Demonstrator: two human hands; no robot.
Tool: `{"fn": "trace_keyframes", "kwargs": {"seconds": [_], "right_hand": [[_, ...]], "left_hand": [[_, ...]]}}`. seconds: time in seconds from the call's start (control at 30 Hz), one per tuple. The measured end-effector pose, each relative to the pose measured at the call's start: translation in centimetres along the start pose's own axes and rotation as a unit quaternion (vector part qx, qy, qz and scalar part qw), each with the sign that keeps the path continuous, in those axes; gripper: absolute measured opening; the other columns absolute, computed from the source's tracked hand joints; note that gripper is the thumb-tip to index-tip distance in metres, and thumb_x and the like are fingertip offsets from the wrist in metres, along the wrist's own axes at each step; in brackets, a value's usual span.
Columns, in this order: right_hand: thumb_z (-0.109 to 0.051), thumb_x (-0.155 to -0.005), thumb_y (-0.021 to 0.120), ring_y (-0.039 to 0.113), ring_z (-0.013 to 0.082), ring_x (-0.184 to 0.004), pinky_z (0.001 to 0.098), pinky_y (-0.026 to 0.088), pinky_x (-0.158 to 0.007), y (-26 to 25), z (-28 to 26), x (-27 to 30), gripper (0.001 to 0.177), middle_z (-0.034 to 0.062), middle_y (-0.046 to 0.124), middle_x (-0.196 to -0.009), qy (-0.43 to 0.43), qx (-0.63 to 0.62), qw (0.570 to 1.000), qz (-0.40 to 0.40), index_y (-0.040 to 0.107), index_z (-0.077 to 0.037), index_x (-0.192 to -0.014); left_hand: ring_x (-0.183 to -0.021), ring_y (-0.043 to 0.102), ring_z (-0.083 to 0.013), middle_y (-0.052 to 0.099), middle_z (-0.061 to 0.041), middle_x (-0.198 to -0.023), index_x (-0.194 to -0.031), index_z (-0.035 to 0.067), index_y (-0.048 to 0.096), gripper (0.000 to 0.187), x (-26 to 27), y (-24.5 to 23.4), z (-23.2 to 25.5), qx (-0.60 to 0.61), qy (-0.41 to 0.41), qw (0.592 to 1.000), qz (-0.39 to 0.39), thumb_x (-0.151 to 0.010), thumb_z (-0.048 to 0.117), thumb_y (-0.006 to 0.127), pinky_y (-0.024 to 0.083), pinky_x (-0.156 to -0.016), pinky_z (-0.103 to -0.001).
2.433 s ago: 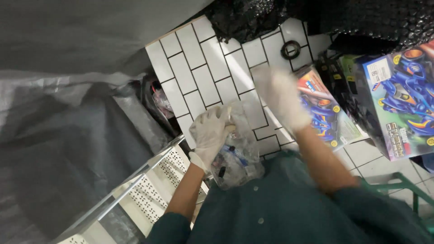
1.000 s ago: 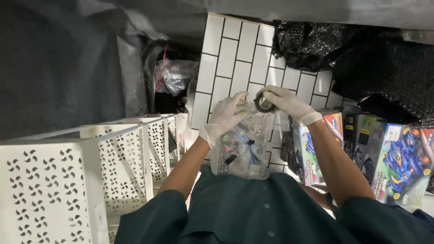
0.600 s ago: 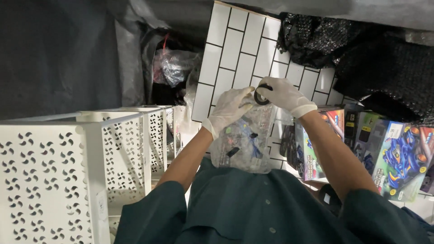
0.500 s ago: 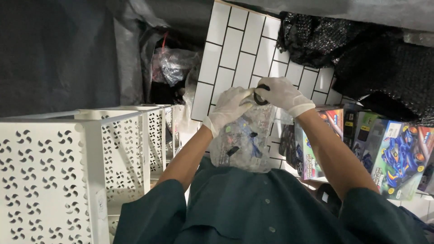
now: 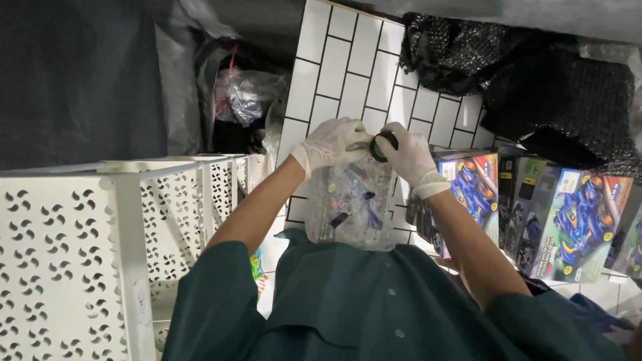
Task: Wrapping a toy box in bubble wrap and securing it with adhesive tape for shipping.
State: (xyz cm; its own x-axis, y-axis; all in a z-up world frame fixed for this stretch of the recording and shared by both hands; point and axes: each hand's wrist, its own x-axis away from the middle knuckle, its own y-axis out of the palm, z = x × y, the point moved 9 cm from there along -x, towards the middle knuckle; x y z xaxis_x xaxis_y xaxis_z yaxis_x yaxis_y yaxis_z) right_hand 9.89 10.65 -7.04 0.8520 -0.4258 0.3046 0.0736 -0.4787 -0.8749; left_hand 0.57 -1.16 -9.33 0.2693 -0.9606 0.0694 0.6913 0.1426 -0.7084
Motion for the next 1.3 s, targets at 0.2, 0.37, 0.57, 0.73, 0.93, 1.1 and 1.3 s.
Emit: {"fn": "trace_keyframes", "kwargs": {"seconds": [0.2,0.37,0.57,0.73,0.93,1.1,1.3], "right_hand": [[-0.042,-0.093,0.069,0.072,0.0352,-0.098,0.0463,0.060,-0.086,0.3,0.5,2.0,0.031,0.0131,0.076,-0.094,0.038,-0.057,0.998,0.001,0.066,-0.030,-0.121],[-0.040,-0.094,0.067,0.072,0.0380,-0.096,0.0501,0.060,-0.086,0.5,-0.2,4.2,0.036,0.0163,0.075,-0.094,0.068,-0.037,0.997,0.027,0.061,-0.028,-0.127],[-0.034,-0.084,0.082,0.072,0.0371,-0.083,0.0474,0.059,-0.072,-2.6,-5.6,7.3,0.038,0.0148,0.069,-0.078,-0.086,0.052,0.974,0.205,0.067,-0.019,-0.116],[-0.035,-0.084,0.080,0.073,0.0374,-0.080,0.0492,0.059,-0.071,-2.6,-5.5,7.5,0.036,0.0149,0.071,-0.076,-0.088,0.030,0.975,0.201,0.069,-0.019,-0.115],[-0.043,-0.082,0.078,0.074,0.0331,-0.072,0.0456,0.060,-0.069,0.0,-4.1,7.4,0.045,0.0080,0.071,-0.069,-0.049,0.058,0.982,0.170,0.063,-0.028,-0.122],[-0.047,-0.085,0.073,0.074,0.0327,-0.070,0.0474,0.059,-0.068,0.5,-3.2,7.4,0.043,0.0071,0.071,-0.066,0.001,0.057,0.988,0.142,0.058,-0.031,-0.122],[-0.040,-0.086,0.073,0.075,0.0307,-0.076,0.0452,0.059,-0.066,0.6,-3.0,7.0,0.034,0.0067,0.074,-0.075,0.002,0.026,0.989,0.144,0.061,-0.029,-0.116]], "left_hand": [[-0.115,0.061,-0.0241,0.062,0.007,-0.120,-0.113,0.037,0.065,0.028,-0.3,0.3,1.0,-0.084,0.058,0.994,-0.031,-0.090,0.051,0.057,0.055,-0.090,-0.040],[-0.114,0.061,-0.0259,0.060,0.005,-0.119,-0.113,0.038,0.064,0.027,0.5,-1.3,2.3,-0.088,0.046,0.994,-0.035,-0.091,0.050,0.056,0.054,-0.088,-0.041],[-0.113,0.061,-0.0231,0.060,0.009,-0.113,-0.107,0.040,0.066,0.022,-0.5,1.7,0.6,-0.089,0.070,0.993,-0.013,-0.091,0.051,0.057,0.057,-0.085,-0.042],[-0.115,0.061,-0.0214,0.062,0.009,-0.115,-0.108,0.040,0.066,0.024,0.3,0.6,1.4,-0.071,0.021,0.997,-0.033,-0.091,0.052,0.055,0.057,-0.088,-0.040],[-0.121,0.061,-0.0186,0.063,0.013,-0.122,-0.099,0.036,0.071,0.030,-0.4,-0.1,0.5,0.048,-0.105,0.992,-0.052,-0.091,0.061,0.057,0.055,-0.098,-0.038],[-0.111,0.067,-0.0124,0.070,0.024,-0.106,-0.086,0.045,0.071,0.031,-2.6,3.1,-2.1,0.050,-0.193,0.977,-0.082,-0.078,0.074,0.064,0.057,-0.094,-0.034],[-0.103,0.073,-0.0206,0.077,0.012,-0.097,-0.083,0.037,0.072,0.022,-2.1,1.1,-0.8,0.089,-0.187,0.976,-0.061,-0.074,0.057,0.074,0.057,-0.085,-0.037]]}}
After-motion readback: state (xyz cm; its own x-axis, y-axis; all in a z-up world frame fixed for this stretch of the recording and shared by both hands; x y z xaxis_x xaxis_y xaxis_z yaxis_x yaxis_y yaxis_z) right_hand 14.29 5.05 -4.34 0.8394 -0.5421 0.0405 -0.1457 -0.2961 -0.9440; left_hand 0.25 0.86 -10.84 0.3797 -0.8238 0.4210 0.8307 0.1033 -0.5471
